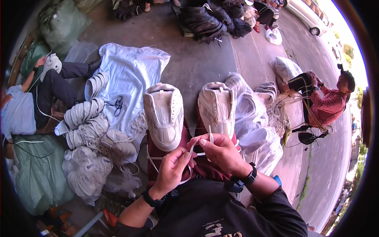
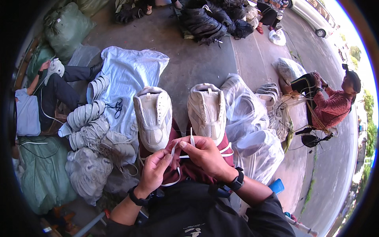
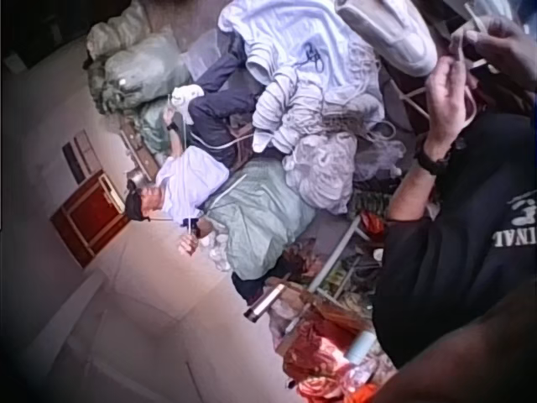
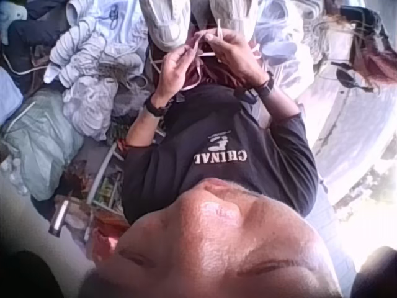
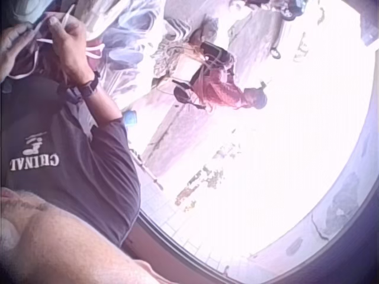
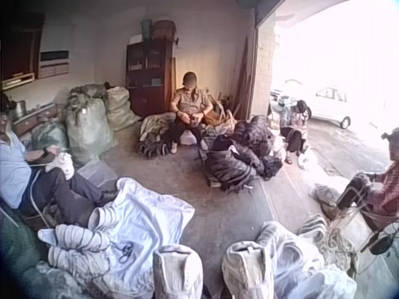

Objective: Threading white laces through the eyelets of a shoe upper.

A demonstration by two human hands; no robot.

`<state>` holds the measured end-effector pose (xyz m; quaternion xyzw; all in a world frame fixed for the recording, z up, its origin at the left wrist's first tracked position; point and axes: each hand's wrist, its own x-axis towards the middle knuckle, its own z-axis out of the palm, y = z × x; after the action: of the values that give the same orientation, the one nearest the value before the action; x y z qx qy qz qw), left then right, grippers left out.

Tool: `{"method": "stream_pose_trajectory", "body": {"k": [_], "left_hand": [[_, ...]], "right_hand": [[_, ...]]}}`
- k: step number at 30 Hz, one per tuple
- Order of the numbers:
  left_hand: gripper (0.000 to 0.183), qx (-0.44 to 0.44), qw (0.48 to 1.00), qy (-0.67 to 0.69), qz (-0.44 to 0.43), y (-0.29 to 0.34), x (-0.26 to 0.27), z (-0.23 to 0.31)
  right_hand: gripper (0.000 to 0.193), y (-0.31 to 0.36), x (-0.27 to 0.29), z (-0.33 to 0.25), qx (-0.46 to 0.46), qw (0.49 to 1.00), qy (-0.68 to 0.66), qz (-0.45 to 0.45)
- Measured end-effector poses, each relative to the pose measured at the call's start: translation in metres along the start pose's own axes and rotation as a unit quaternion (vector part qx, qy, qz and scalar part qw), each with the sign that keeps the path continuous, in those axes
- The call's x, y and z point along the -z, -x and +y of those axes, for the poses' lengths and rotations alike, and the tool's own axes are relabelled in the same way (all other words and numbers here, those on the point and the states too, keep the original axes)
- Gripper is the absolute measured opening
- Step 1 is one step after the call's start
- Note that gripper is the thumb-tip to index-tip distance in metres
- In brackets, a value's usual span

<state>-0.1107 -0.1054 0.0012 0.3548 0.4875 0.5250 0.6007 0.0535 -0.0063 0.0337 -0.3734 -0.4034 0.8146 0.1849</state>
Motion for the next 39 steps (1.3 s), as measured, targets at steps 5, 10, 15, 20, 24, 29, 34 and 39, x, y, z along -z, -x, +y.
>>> {"method": "stream_pose_trajectory", "body": {"k": [5, 10, 15, 20, 24, 29, 34, 39], "left_hand": [[0.024, -0.001, 1.000, 0.012, -0.003, 0.000, -0.005, 0.000], [0.024, 0.005, 0.999, 0.039, -0.010, -0.003, -0.008, -0.003], [0.023, -0.005, 1.000, -0.001, -0.013, -0.012, -0.011, 0.003], [0.023, 0.006, 1.000, 0.027, 0.000, -0.011, -0.005, -0.007], [0.022, -0.011, 0.994, 0.091, 0.050, -0.011, -0.004, -0.006], [0.022, -0.004, 0.992, 0.103, 0.070, -0.011, -0.001, -0.005], [0.016, -0.019, 0.994, 0.057, 0.090, -0.014, -0.003, -0.003], [0.014, -0.090, 0.988, -0.057, 0.107, -0.019, -0.010, -0.001]], "right_hand": [[0.025, -0.003, 0.000, 0.006, 0.039, 0.998, 0.040, -0.019], [0.025, -0.007, 0.001, 0.009, 0.036, 0.999, 0.010, -0.029], [0.027, -0.009, 0.001, 0.009, 0.027, 0.998, 0.038, -0.035], [0.027, -0.013, 0.004, 0.018, 0.045, 0.996, 0.029, -0.064], [0.023, -0.013, 0.002, 0.022, 0.108, 0.993, 0.048, -0.025], [0.015, -0.005, 0.003, 0.011, 0.002, 0.998, 0.057, -0.033], [0.012, -0.008, -0.001, 0.016, 0.020, 0.997, 0.059, -0.049], [0.014, -0.011, 0.004, 0.026, 0.057, 0.982, 0.168, -0.060]]}}
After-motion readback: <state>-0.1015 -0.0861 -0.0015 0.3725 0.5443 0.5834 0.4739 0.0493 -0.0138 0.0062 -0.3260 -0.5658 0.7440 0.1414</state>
